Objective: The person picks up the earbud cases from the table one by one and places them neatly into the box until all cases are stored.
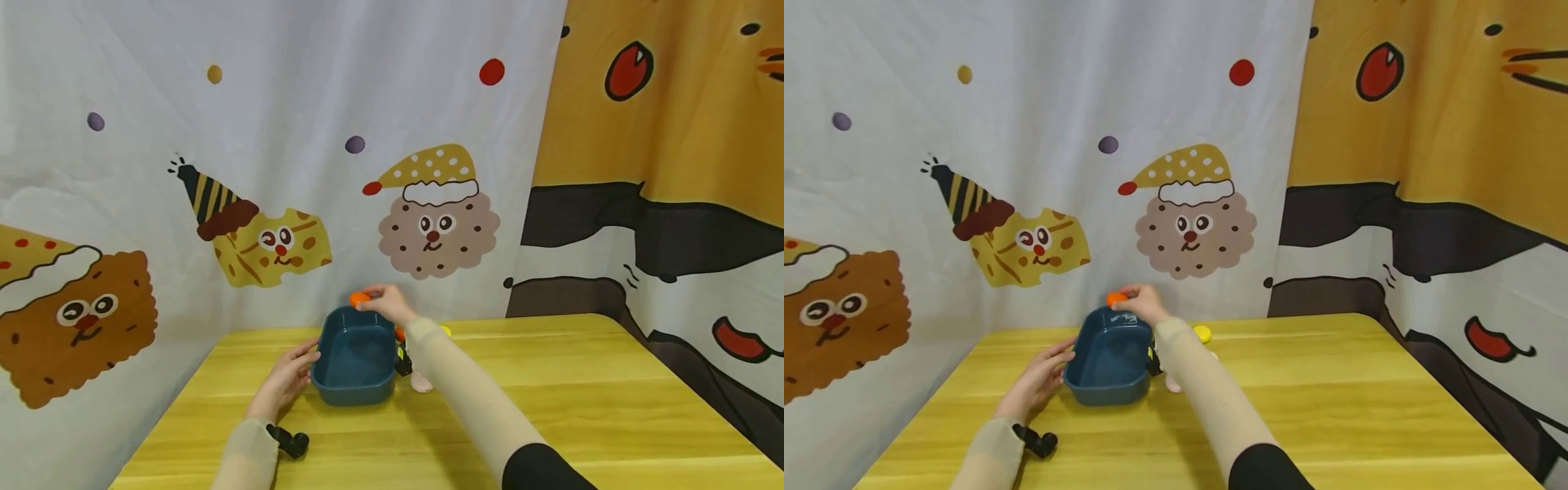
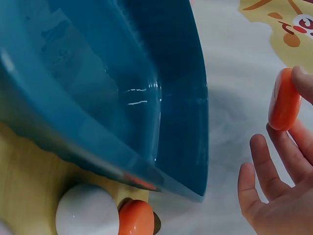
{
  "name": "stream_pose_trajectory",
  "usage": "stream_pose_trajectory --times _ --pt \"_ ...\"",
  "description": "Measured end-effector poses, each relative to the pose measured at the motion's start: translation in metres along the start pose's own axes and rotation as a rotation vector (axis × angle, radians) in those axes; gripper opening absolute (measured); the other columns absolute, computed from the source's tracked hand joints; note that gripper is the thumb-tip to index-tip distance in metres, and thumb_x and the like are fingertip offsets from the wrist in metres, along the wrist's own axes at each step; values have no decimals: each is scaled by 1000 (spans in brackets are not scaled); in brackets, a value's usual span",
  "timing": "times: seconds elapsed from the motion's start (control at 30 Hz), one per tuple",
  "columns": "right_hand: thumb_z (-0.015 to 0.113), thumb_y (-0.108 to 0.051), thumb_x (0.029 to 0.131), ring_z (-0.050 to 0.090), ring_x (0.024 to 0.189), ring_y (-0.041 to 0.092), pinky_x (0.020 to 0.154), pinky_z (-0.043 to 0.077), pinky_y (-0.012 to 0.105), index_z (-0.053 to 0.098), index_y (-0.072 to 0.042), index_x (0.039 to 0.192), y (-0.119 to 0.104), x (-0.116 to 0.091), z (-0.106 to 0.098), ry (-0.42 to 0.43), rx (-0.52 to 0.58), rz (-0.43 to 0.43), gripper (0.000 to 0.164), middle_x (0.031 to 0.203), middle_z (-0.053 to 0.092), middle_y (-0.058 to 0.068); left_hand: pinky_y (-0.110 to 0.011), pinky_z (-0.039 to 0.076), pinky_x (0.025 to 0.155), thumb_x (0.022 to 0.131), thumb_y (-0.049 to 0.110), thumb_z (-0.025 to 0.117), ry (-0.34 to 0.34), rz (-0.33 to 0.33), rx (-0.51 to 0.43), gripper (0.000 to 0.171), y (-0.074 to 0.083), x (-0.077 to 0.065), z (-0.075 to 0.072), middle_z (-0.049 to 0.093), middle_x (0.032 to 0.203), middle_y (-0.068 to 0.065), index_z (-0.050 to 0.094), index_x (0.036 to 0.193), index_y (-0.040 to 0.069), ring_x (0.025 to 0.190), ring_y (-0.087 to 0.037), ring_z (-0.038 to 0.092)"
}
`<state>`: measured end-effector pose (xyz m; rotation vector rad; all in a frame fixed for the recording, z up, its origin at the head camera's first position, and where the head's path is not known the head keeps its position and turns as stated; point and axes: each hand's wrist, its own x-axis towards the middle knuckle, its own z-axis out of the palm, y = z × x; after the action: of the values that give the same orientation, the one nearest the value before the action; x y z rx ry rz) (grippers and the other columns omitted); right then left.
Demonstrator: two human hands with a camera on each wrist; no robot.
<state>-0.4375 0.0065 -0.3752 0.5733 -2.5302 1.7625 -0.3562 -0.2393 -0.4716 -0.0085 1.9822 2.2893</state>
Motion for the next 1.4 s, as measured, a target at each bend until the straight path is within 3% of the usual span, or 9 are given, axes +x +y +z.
stream_pose_trajectory --times 0.23,0.5,0.77,1.1,1.4 --pt "79 -11 80 60 106 27 91 48 35 66 2 120 4 1 9 16 13 11 44 117 65 15 -17 46 50 95 15 64 -2 -5 6 59 -1 -1 1 55 114 -9 41 148 6 52 -8 49" --pt "81 -13 79 62 99 25 87 50 35 68 1 118 7 7 17 -3 8 30 44 113 67 14 -19 46 51 94 16 64 1 -8 8 58 -1 -1 0 52 123 -12 43 147 10 52 -10 49" --pt "81 -13 79 61 100 25 88 50 36 67 0 119 10 11 25 20 62 84 45 115 65 13 -20 46 52 92 17 67 22 -14 -11 58 0 0 2 59 108 -5 45 145 8 57 -11 51" --pt "81 -12 79 59 103 26 90 48 37 67 -1 119 15 11 40 44 44 125 44 118 64 13 -19 46 53 93 16 65 16 -12 5 58 -1 0 2 60 104 -3 44 146 6 57 -10 51" --pt "81 -10 78 59 105 27 90 50 37 67 -2 120 22 15 48 96 27 127 45 119 64 12 -21 46 53 93 18 66 13 -3 17 58 -1 1 1 57 118 -7 45 146 8 56 -10 50"
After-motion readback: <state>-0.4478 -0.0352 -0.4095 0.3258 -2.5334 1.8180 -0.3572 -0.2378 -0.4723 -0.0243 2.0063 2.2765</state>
